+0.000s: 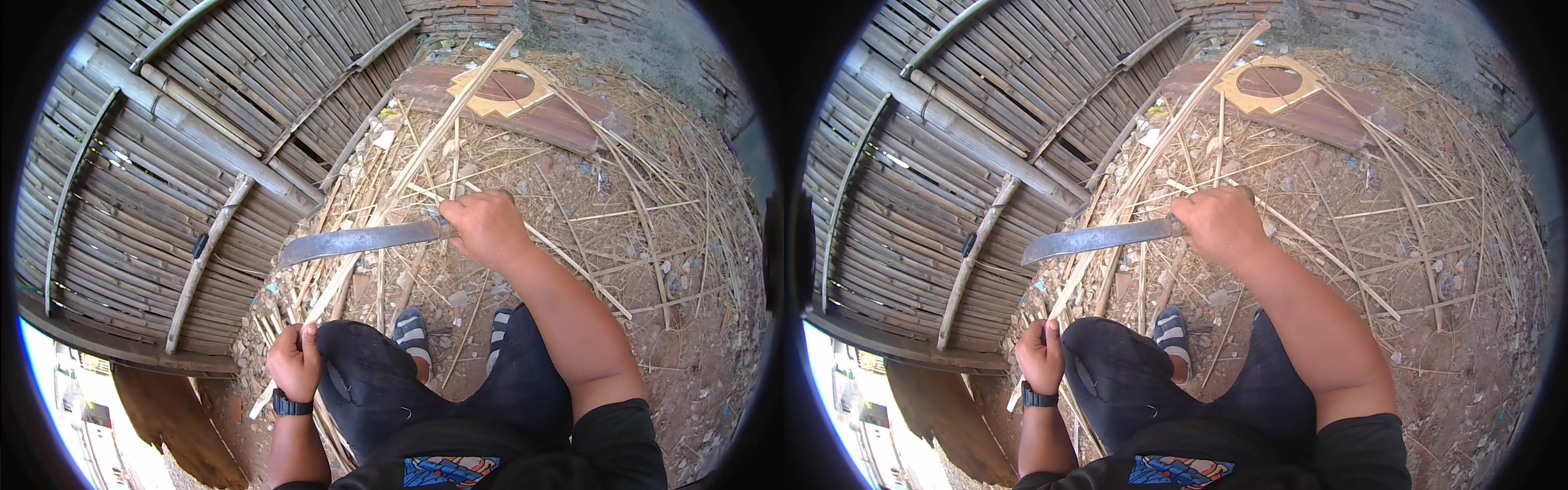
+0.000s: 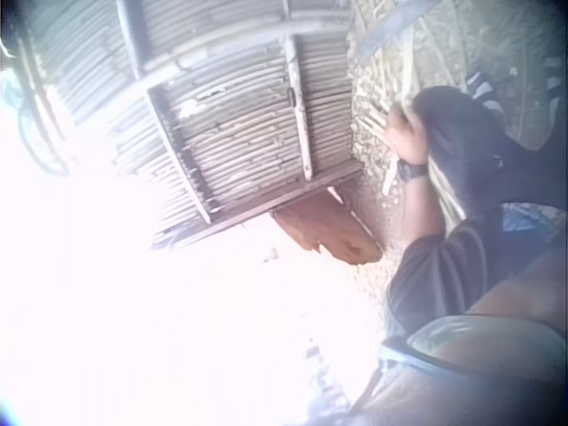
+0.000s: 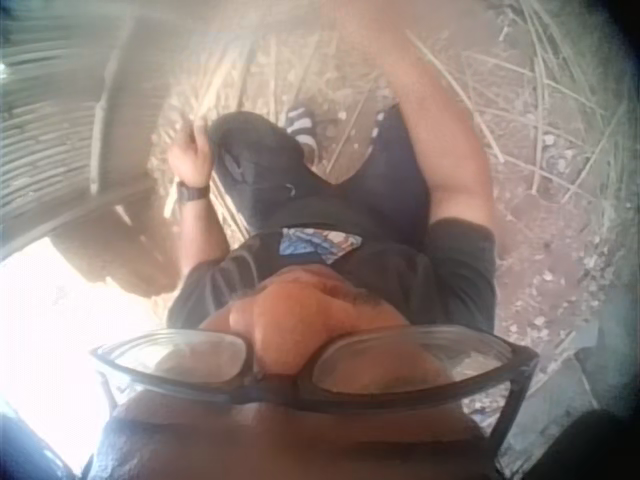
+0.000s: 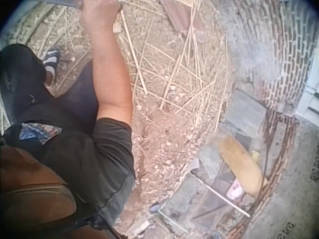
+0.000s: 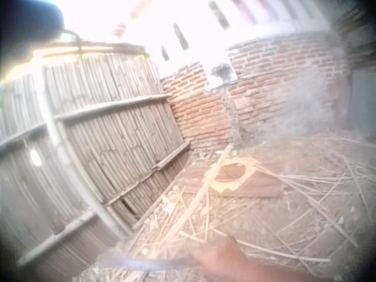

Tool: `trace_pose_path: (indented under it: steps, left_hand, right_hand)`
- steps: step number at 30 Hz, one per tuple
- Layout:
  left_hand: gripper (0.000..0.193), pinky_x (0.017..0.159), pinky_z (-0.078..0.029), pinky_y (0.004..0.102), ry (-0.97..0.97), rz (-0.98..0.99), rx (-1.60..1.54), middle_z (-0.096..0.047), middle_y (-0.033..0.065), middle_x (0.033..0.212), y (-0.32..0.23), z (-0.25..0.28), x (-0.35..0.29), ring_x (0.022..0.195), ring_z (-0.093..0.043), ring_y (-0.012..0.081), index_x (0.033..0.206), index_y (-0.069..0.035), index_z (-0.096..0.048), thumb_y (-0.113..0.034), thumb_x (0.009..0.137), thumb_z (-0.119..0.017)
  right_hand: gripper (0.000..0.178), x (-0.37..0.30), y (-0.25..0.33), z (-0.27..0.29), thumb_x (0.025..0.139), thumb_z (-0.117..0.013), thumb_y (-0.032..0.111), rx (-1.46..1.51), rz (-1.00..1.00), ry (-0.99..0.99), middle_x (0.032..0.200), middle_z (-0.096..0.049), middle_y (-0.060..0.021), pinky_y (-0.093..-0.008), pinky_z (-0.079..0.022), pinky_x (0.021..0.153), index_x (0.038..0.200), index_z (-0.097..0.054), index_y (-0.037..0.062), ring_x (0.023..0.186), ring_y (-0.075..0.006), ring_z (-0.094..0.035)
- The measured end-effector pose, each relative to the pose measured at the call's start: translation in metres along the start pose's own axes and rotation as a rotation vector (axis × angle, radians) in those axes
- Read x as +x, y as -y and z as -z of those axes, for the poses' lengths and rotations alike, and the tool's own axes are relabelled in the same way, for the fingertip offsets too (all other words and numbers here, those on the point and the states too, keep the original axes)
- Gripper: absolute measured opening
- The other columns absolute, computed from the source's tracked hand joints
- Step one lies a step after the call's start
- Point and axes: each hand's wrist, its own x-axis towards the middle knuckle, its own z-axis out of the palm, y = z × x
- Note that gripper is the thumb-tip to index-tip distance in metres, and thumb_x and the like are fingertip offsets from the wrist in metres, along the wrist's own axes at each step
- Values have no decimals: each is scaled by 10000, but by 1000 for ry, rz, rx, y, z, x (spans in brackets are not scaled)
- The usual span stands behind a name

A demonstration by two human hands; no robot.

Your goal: The person splits long bamboo sticks into thin strips using a machete. They hold the bamboo with one hand and repeatedly strike it with the machete to separate the strips, then gather and reposition the pieces on the ground.

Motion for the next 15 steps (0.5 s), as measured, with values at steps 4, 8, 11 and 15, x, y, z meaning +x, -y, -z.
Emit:
trace_pose_path:
  steps: [4, 8, 11, 15]
  left_hand:
    - [350, 544, -430, 386, -96, -38, 35, -561, 147, 617, -2, 1, 0, 548, -555, 303, 779, -4, -625, -269, 1007, -633]
    - [340, 548, -435, 388, -47, -41, 45, -561, 144, 621, -5, 4, 3, 546, -551, 299, 778, -5, -624, -259, 1004, -637]
    - [335, 552, -442, 391, 13, -19, 23, -569, 144, 626, -4, -1, 1, 548, -554, 307, 783, -8, -633, -264, 1000, -645]
    - [343, 557, -452, 396, -32, -63, 61, -583, 148, 633, 4, -4, -4, 560, -575, 317, 784, -11, -647, -282, 993, -658]
  right_hand:
    - [325, 2, -24, -7, 713, -823, 158, 95, -213, -40, 861, -690, -125, -468, -533, 745, 967, -635, 82, 846, -364, -677]
    - [345, 2, -33, -5, 698, -836, 158, 79, -271, -93, 867, -691, -123, -467, -527, 755, 968, -633, 90, 852, -360, -678]
    - [363, -2, -16, -9, 693, -844, 168, 60, -86, -31, 874, -690, -129, -465, -526, 760, 981, -636, 92, 857, -358, -679]
    - [341, 4, -13, -12, 741, -835, 229, 37, -113, -12, 837, -691, -145, -473, -533, 742, 980, -652, 68, 836, -361, -688]
